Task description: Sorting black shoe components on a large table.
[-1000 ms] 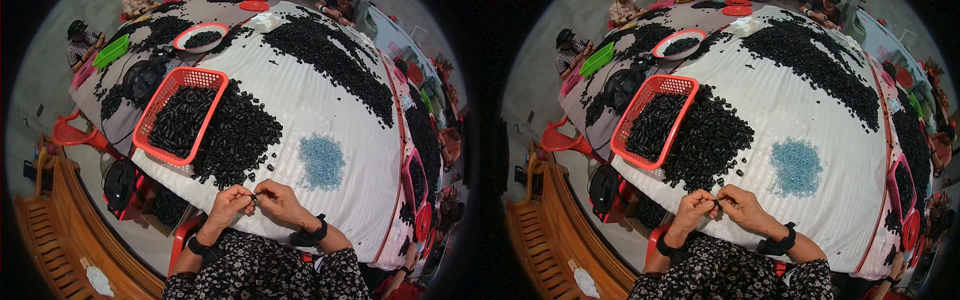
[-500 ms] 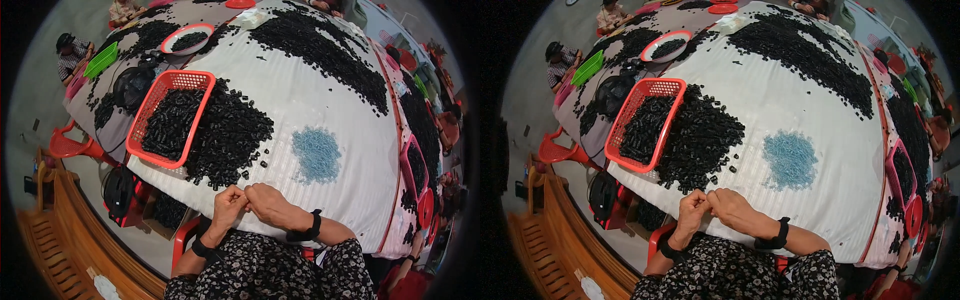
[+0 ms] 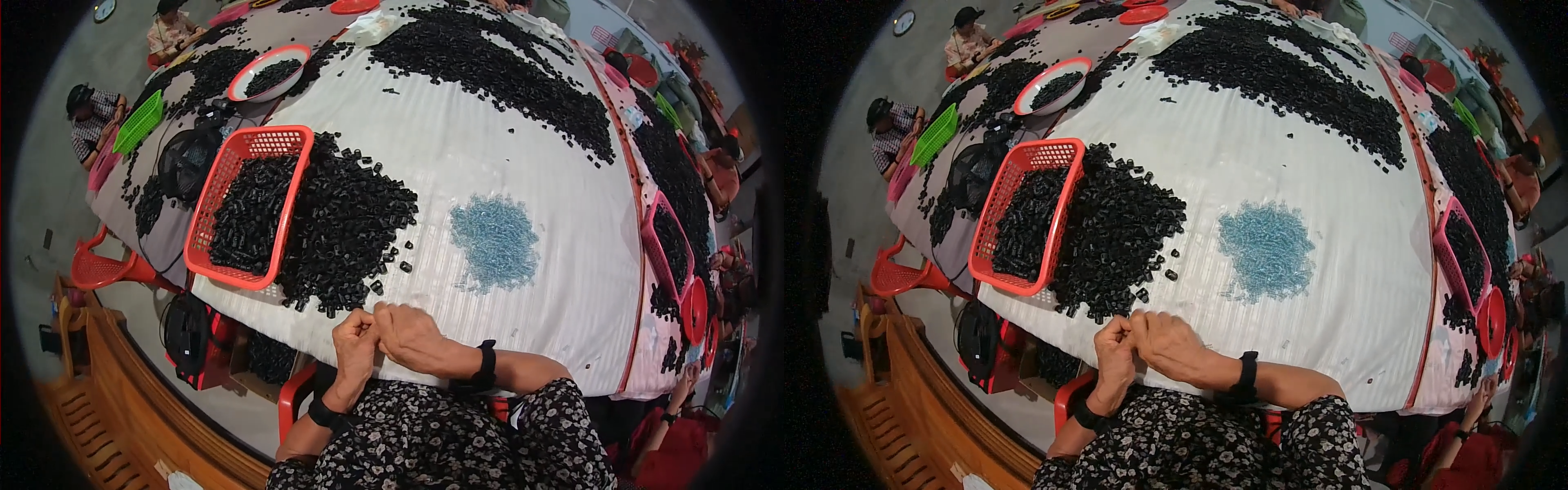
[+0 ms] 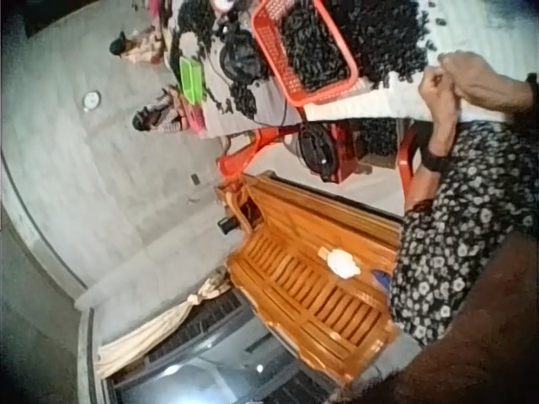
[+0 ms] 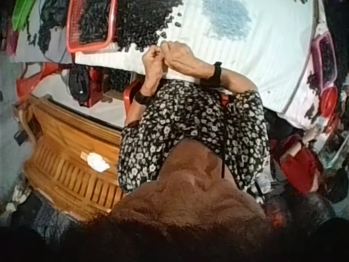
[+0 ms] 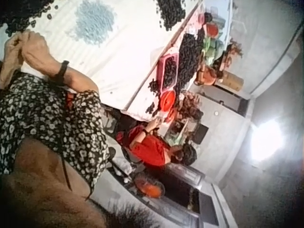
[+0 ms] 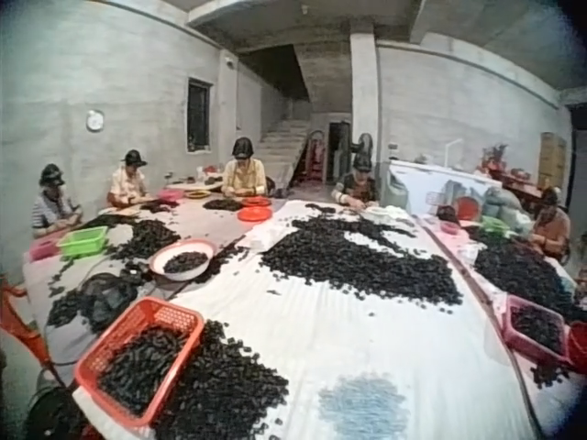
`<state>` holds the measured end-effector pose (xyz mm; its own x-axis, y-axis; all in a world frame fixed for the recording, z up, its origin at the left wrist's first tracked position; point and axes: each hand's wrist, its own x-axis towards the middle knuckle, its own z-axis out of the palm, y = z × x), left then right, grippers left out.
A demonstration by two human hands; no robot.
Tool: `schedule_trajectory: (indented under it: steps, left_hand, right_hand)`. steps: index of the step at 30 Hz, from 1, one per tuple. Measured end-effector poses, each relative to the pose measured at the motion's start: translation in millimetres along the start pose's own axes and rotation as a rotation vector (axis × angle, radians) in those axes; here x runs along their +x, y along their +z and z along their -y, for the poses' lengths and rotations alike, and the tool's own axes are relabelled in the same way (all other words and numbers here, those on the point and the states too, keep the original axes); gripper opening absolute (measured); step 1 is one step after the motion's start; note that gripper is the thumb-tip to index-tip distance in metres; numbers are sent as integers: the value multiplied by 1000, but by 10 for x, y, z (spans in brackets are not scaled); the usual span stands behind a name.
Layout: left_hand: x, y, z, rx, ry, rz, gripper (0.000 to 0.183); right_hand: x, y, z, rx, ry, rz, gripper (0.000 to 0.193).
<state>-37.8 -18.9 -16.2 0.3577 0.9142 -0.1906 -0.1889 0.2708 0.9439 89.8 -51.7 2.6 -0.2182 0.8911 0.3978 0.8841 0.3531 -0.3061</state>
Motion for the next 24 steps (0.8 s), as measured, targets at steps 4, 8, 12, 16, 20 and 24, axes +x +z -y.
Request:
schedule_trajectory:
  steps: [4,8,12,16,20,24]
  left_hand:
    - [10,30,-20,20,16,-83,13]
    - [42,-26,18,58,27,-48,13]
    - [79,-37,-103,43,-17,13,6]
    - [179,-220,-331,159,102,-83,3]
    - [337,-340,-590,247,223,-194,11]
    - [556,-562,-875,486,479,-332,13]
  right_hand:
    - [51,35,-1,-25,-17,4,24]
    - [31,75,-59,103,-19,20,22]
    - [27,-181,-307,501,109,165,23]
    - [-153,-498,-776,226,264,39,13]
    - [-309,-485,-881,-114,224,189,12]
    - [-301,-461,-828,-136,142,176,15]
